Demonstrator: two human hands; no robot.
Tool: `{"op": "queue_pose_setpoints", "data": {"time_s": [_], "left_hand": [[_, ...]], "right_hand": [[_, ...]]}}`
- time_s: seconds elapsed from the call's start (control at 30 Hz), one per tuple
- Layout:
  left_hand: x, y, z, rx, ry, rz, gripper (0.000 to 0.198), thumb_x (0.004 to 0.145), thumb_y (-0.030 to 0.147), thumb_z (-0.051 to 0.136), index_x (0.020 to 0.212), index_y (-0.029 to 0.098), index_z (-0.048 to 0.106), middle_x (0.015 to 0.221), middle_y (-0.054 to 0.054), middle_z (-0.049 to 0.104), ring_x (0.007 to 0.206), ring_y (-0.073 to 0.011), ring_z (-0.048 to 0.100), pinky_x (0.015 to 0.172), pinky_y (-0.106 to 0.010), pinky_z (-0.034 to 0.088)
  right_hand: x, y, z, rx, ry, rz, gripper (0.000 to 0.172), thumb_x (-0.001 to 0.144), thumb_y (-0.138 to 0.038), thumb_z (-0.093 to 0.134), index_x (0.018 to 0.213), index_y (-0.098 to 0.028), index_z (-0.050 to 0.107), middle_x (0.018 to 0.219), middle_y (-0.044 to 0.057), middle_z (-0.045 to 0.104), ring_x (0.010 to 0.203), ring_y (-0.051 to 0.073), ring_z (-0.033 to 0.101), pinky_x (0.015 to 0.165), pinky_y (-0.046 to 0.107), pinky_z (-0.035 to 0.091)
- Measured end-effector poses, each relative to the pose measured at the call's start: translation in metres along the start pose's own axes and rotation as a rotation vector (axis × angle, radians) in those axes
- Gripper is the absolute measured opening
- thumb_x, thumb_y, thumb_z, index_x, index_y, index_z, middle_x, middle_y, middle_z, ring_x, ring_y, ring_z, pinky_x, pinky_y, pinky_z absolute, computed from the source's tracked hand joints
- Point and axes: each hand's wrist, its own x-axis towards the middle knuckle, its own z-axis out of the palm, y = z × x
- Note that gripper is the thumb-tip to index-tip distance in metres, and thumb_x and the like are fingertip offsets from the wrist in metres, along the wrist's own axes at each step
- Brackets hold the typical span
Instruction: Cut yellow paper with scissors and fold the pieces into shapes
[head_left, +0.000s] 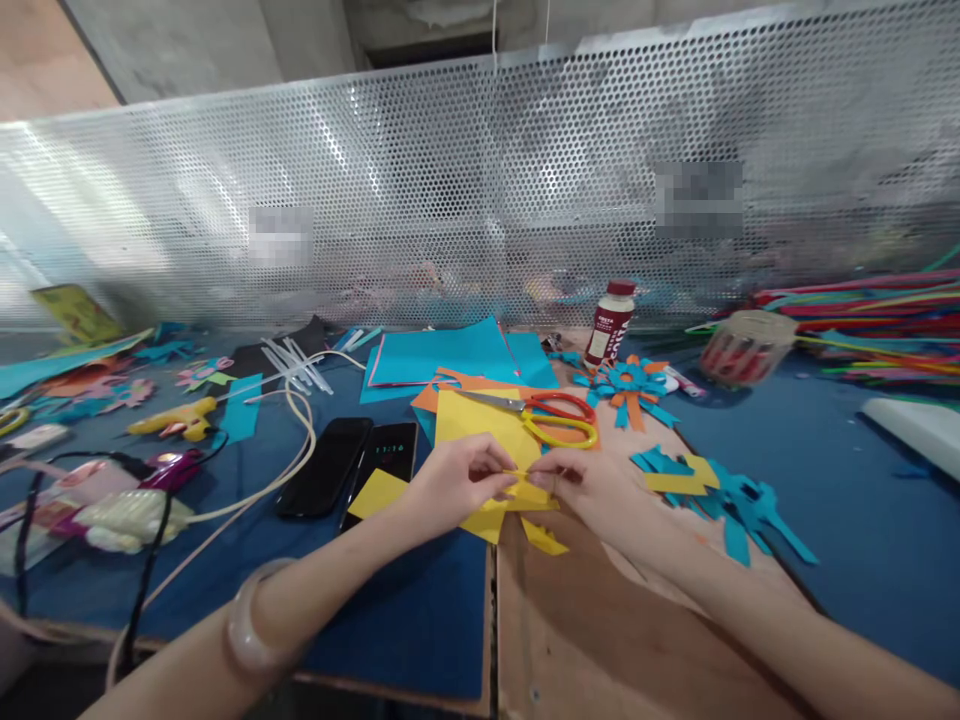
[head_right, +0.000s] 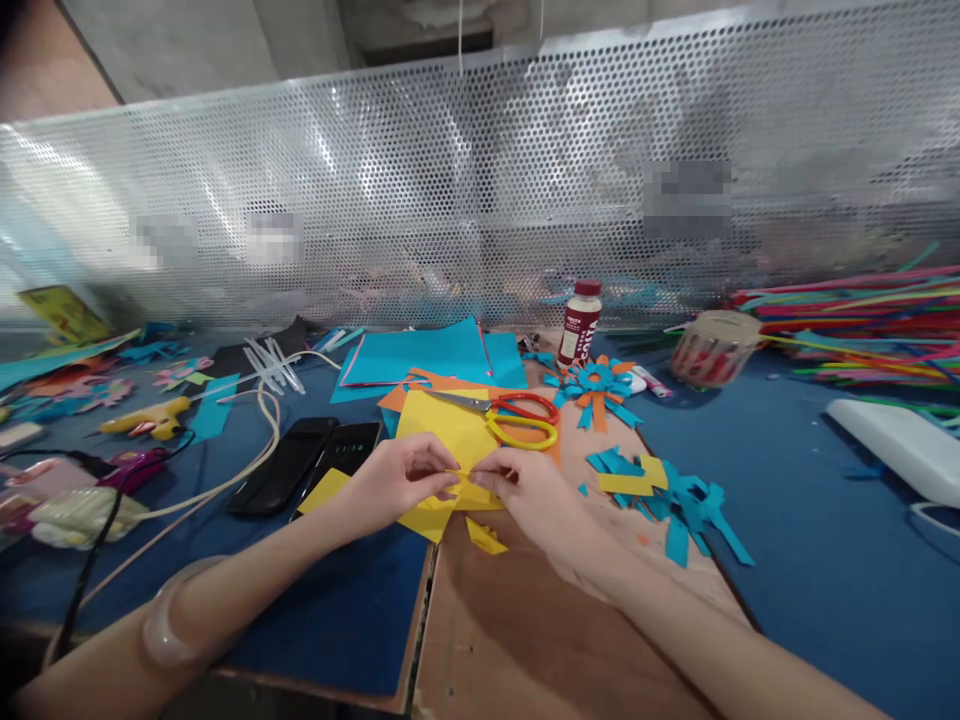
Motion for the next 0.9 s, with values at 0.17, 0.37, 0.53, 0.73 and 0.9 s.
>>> {"op": "queue_pose_setpoints", "data": {"time_s": [0.17,0.37,0.53,0.73,0.9], "left_hand": [[0.000,-0.006,-0.001,0.162,-0.079,0.061,0.016,0.080,0.030,0.057,0.082,0.015,0.058,0.070,-0.003,0.063,0.066,-0.0152,0.063,0.060,-0.025,0.051],[0.003,-0.005,-0.004,0.196,-0.138,0.054,0.022,0.081,0.036,0.054,0.074,0.015,0.058,0.063,-0.001,0.061,0.059,-0.0149,0.065,0.055,-0.021,0.047],[0.001,0.000,-0.005,0.231,-0.065,0.113,0.022,0.079,0.035,0.056,0.068,0.016,0.058,0.059,0.002,0.057,0.059,-0.0160,0.066,0.049,-0.019,0.045],[0.000,0.008,0.004,0.112,0.058,0.101,0.023,0.083,0.037,0.050,0.078,0.016,0.056,0.075,-0.002,0.063,0.065,-0.0161,0.067,0.053,-0.023,0.052],[0.016,0.009,0.008,0.010,0.194,0.064,0.024,0.083,0.035,0.053,0.081,0.012,0.058,0.072,-0.007,0.067,0.066,-0.0167,0.067,0.061,-0.029,0.056]], "right_hand": [[-0.003,0.001,0.002,-0.065,0.040,-0.078,0.021,0.077,-0.015,0.047,0.074,-0.019,0.067,0.070,0.001,0.067,0.063,0.015,0.058,0.057,0.024,0.042],[-0.003,0.008,0.008,-0.079,0.060,-0.133,0.026,0.071,-0.006,0.043,0.073,-0.018,0.066,0.072,0.002,0.067,0.062,0.014,0.056,0.056,0.023,0.040],[0.000,0.006,0.008,-0.070,0.064,-0.182,0.026,0.069,-0.003,0.042,0.071,-0.016,0.064,0.072,0.003,0.067,0.063,0.013,0.056,0.058,0.024,0.041],[0.008,0.001,0.001,-0.049,0.090,-0.261,0.018,0.081,-0.018,0.046,0.078,-0.014,0.063,0.073,0.003,0.066,0.067,0.014,0.058,0.060,0.026,0.044],[0.023,0.005,0.002,-0.082,0.172,-0.381,0.025,0.084,-0.024,0.048,0.105,-0.017,0.059,0.102,0.008,0.063,0.095,0.019,0.056,0.080,0.033,0.044]]}}
